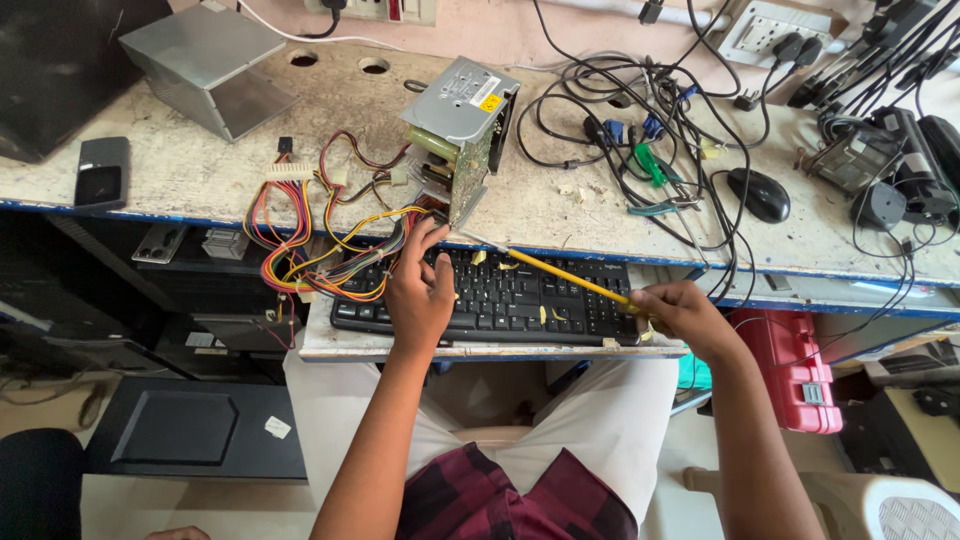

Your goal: The person uses a yellow screwdriver to repeatedly tap and prod a small electronic component on a cluttered workbench. The person holds the component steady with the left hand while tapping it with the screwdriver in the right hand.

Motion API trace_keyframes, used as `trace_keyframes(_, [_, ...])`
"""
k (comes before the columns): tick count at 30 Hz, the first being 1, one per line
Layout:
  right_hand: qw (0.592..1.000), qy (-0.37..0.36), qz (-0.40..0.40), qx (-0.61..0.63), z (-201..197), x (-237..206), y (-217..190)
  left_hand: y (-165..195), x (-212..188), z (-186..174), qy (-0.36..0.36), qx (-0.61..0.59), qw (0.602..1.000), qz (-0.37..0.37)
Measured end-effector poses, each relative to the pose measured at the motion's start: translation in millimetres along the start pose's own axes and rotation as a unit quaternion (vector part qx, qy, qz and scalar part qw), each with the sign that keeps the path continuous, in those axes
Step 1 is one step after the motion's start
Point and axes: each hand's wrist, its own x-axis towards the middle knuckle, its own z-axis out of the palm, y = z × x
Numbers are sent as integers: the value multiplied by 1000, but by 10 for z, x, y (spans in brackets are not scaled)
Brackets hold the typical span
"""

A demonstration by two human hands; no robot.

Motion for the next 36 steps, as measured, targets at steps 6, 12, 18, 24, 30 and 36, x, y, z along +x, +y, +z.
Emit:
trace_keyframes(6, [981,90,-33,-168,279,-147,-399,-47,-14,-1,2,19,1000,12])
trace_keyframes(12, [987,137,-48,-66,177,-336,-383,-28,5,-18,12,-29,999,40])
trace_keyframes(18, [971,221,-74,-49,138,-381,-201,415,-88,-49,6,-57,997,49])
trace_keyframes(24, [967,230,-91,-61,255,-473,-181,532,387,-258,29,266,940,211])
trace_keyframes(30, [966,227,-107,-56,305,-445,-253,244,1060,-343,-196,181,959,94])
trace_keyframes(36, [968,223,-104,-55,353,-464,-267,64,1225,-301,-250,223,940,60])
